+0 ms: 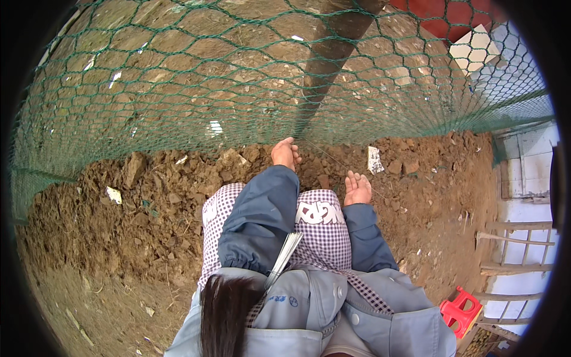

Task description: The person repairs a green mesh fence by hand, using thin metal wires to tie the mesh to a wooden post. They repeatedly bend and twist the wires to secure the fence along the post.

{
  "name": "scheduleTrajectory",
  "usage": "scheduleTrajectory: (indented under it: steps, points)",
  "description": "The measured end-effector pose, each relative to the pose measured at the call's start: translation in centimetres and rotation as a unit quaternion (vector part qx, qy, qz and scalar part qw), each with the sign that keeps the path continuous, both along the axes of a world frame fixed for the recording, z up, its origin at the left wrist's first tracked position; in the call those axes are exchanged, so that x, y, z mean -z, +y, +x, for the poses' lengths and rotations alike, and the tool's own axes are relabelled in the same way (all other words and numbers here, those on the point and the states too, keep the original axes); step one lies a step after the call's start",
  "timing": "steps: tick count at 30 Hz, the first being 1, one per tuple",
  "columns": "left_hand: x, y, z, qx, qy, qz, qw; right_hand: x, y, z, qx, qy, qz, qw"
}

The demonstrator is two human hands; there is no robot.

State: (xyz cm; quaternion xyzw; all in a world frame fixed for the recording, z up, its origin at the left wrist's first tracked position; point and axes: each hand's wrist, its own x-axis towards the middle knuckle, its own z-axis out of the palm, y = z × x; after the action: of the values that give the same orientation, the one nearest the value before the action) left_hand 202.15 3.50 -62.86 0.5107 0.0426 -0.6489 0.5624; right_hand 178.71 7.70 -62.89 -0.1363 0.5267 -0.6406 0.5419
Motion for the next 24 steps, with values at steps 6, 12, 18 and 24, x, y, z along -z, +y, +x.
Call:
scheduleTrajectory:
  steps: [6,12,18,24]
  points:
    - [0.3,0.0,0.1,-0.007,-0.006,-0.030,1.000,-0.2,-0.4,1.2,0.005,-0.061,0.020,0.998]
    - [1.2,-1.0,0.4,-0.024,0.004,-0.010,1.000,0.2,-1.7,2.9,-0.038,-0.129,0.022,0.991]
    - [2.0,-1.6,0.5,-0.036,0.027,-0.004,0.999,0.0,-1.1,3.1,-0.075,-0.115,0.007,0.991]
    - [2.3,-2.4,-0.2,-0.055,0.094,-0.020,0.994,1.2,-2.0,4.1,-0.068,-0.195,0.010,0.978]
